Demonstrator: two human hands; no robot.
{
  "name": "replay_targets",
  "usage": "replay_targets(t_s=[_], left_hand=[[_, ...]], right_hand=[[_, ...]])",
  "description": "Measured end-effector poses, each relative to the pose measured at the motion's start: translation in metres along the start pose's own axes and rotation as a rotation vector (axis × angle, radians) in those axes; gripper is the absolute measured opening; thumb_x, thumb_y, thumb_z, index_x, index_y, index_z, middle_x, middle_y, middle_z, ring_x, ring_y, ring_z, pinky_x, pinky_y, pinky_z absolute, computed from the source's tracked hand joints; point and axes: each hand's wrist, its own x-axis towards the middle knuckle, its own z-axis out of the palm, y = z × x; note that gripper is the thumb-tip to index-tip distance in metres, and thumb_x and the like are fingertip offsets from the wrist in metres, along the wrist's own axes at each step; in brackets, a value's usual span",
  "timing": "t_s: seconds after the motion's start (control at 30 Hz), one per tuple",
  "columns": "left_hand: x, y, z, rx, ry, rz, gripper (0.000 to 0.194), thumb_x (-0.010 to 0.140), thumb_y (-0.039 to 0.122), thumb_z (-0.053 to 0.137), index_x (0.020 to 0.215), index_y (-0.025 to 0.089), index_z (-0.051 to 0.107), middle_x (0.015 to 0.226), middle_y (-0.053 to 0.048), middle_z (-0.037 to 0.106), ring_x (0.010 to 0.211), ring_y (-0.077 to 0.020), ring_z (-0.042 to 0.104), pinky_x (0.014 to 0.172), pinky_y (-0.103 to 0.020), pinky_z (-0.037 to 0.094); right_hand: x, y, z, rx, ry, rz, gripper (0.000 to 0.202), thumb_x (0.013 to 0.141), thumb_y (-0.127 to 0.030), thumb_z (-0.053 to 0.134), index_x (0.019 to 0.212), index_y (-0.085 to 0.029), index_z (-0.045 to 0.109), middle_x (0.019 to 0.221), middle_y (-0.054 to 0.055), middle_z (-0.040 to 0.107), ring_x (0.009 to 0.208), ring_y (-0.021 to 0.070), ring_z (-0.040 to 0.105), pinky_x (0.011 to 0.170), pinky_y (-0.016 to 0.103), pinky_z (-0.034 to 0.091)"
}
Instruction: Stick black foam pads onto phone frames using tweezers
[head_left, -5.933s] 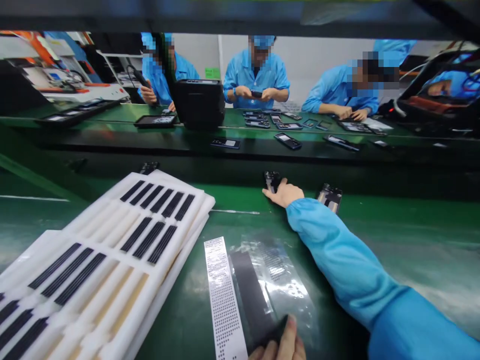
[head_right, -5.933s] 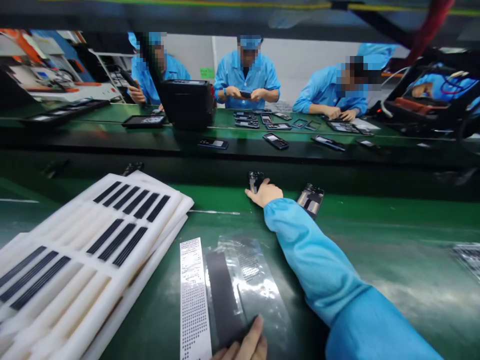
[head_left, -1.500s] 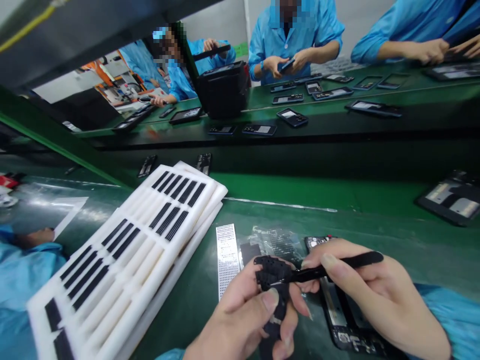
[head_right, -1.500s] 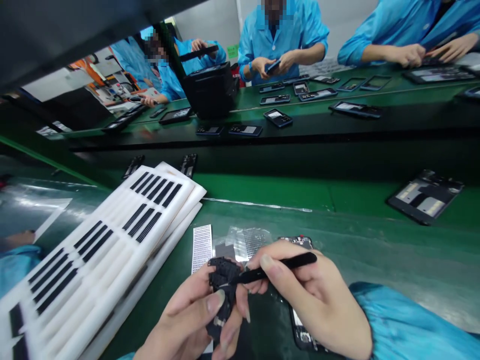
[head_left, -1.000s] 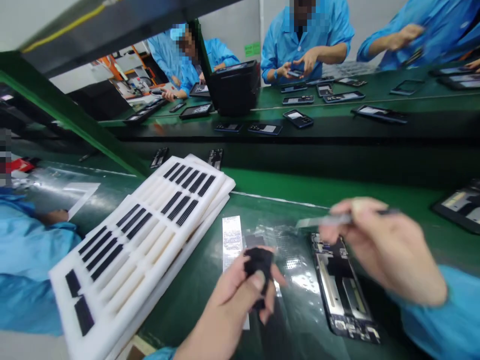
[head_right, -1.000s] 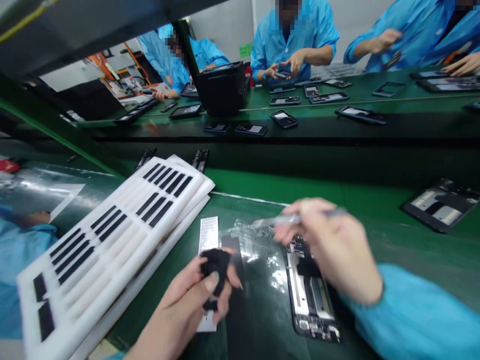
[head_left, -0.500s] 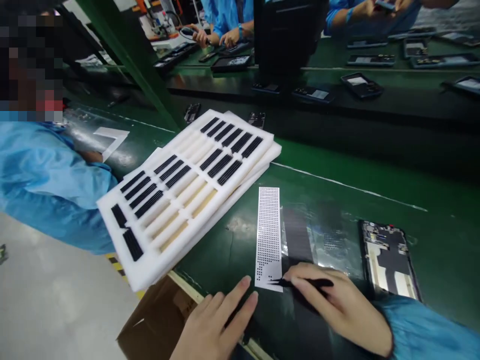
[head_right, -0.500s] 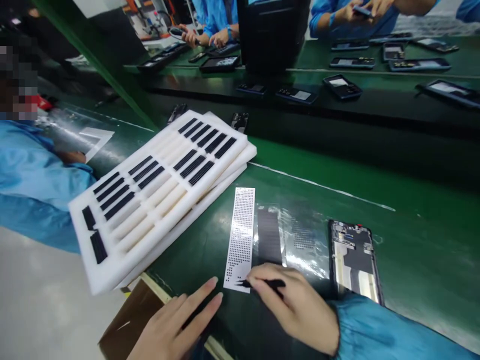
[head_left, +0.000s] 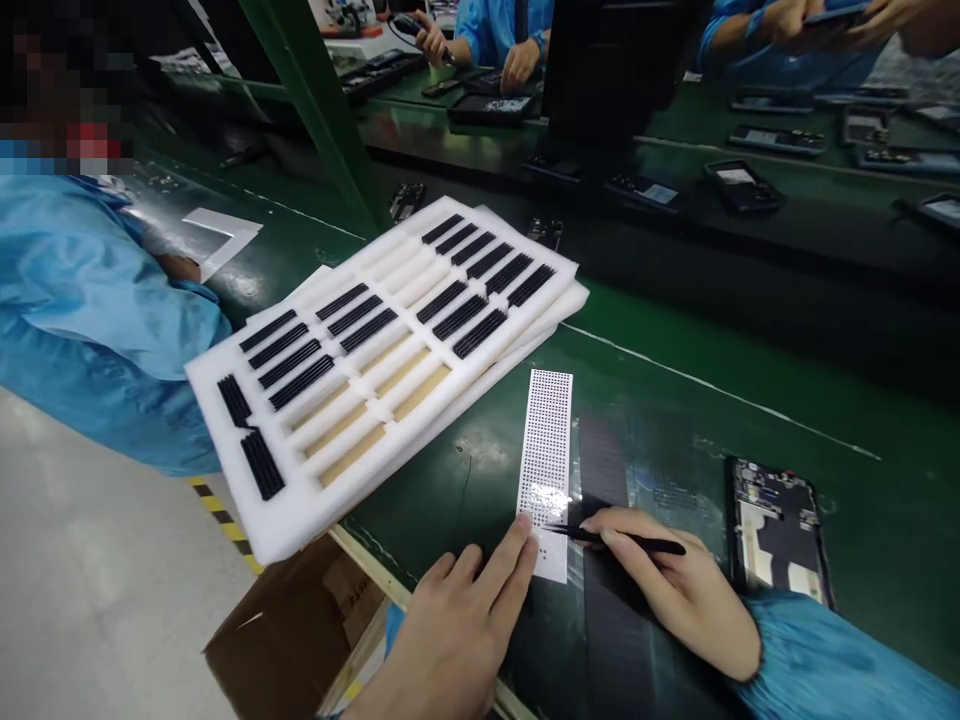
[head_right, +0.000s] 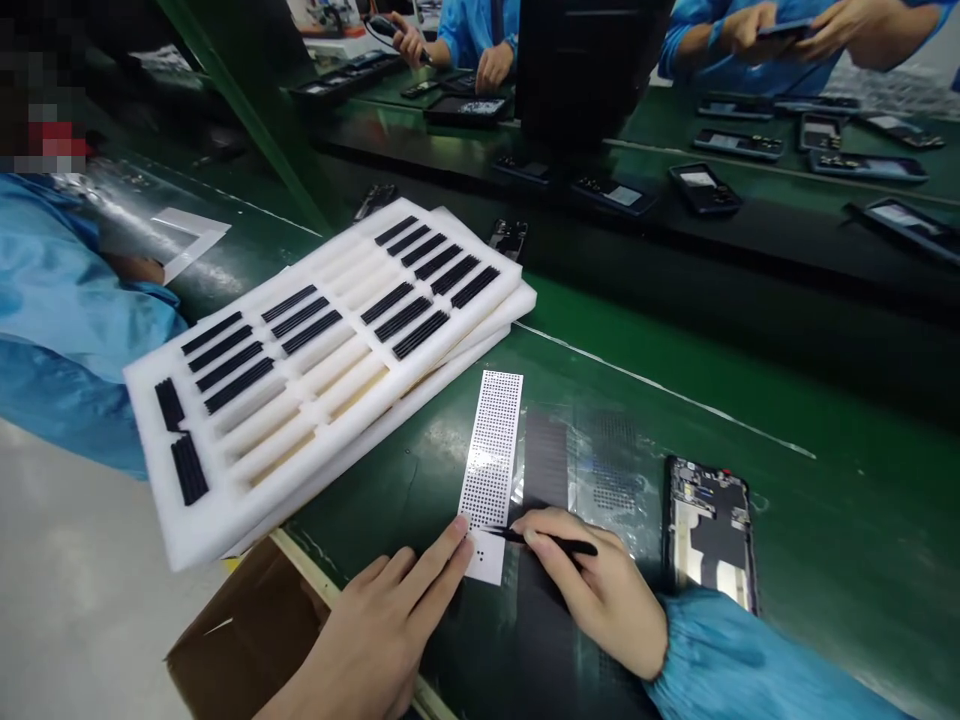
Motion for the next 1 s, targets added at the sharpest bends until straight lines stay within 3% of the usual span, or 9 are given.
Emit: replay_targets(t_s=[0.17, 0.4, 0.73, 0.83, 0.93, 1.0], left_hand=[[0.007, -0.001, 0.002, 0.026, 0.024, 0.011, 0.080, 0.078, 0.002, 0.038, 0.157, 0.007, 0.025, 0.162, -0.014, 0.025, 0.087, -0.0268, 0.064, 0.066, -0.043, 0.062], [0.013, 0.000, -0.005, 0.064, -0.025, 0.045, 0.073, 0.080, 0.001, 0.036, 0.153, 0.004, 0.035, 0.156, -0.018, 0.038, 0.085, -0.0272, 0.067, 0.062, -0.041, 0.062], [0.014, 0.000, -0.005, 0.071, 0.040, 0.060, 0.076, 0.072, 0.000, 0.040, 0.148, 0.002, 0.042, 0.152, -0.021, 0.045, 0.077, -0.0252, 0.068, 0.057, -0.039, 0.062], [0.015, 0.000, -0.007, 0.052, 0.038, 0.051, 0.076, 0.068, 0.000, 0.042, 0.144, 0.001, 0.047, 0.149, -0.021, 0.049, 0.076, -0.0252, 0.069, 0.055, -0.039, 0.062], [0.014, -0.006, -0.011, -0.055, 0.019, 0.020, 0.075, 0.073, 0.001, 0.042, 0.147, 0.005, 0.044, 0.152, -0.018, 0.047, 0.079, -0.0260, 0.071, 0.053, -0.038, 0.062], [0.012, -0.013, -0.015, -0.267, 0.045, -0.025, 0.065, 0.085, 0.006, 0.039, 0.150, 0.016, 0.042, 0.155, -0.012, 0.046, 0.096, -0.0255, 0.071, 0.069, -0.038, 0.065]], right_hand=[[-0.001, 0.003, -0.002, 0.026, -0.029, 0.008, 0.019, 0.099, -0.021, 0.054, 0.105, -0.025, 0.071, 0.101, 0.005, 0.077, 0.094, 0.0189, 0.075, 0.083, 0.022, 0.060], [0.000, 0.002, -0.004, 0.068, -0.088, -0.031, 0.023, 0.098, -0.016, 0.053, 0.113, -0.028, 0.068, 0.102, 0.002, 0.076, 0.097, 0.0173, 0.073, 0.083, 0.022, 0.058], [0.056, -0.013, -0.026, 0.091, -0.444, 0.045, 0.027, 0.104, -0.031, 0.047, 0.108, -0.021, 0.072, 0.097, 0.004, 0.075, 0.084, 0.0176, 0.072, 0.074, 0.027, 0.057], [0.054, -0.010, -0.016, 0.098, -0.397, 0.012, 0.030, 0.104, -0.027, 0.047, 0.122, -0.019, 0.069, 0.103, 0.006, 0.076, 0.087, 0.0179, 0.072, 0.070, 0.026, 0.057], [0.039, -0.008, -0.014, 0.165, -0.272, -0.206, 0.035, 0.101, -0.017, 0.048, 0.131, -0.020, 0.065, 0.089, 0.006, 0.074, 0.078, 0.0186, 0.069, 0.064, 0.030, 0.056], [0.029, -0.004, -0.030, 0.182, -0.159, -0.287, 0.039, 0.099, -0.013, 0.050, 0.133, -0.024, 0.065, 0.085, 0.005, 0.073, 0.075, 0.0193, 0.068, 0.064, 0.032, 0.057]])
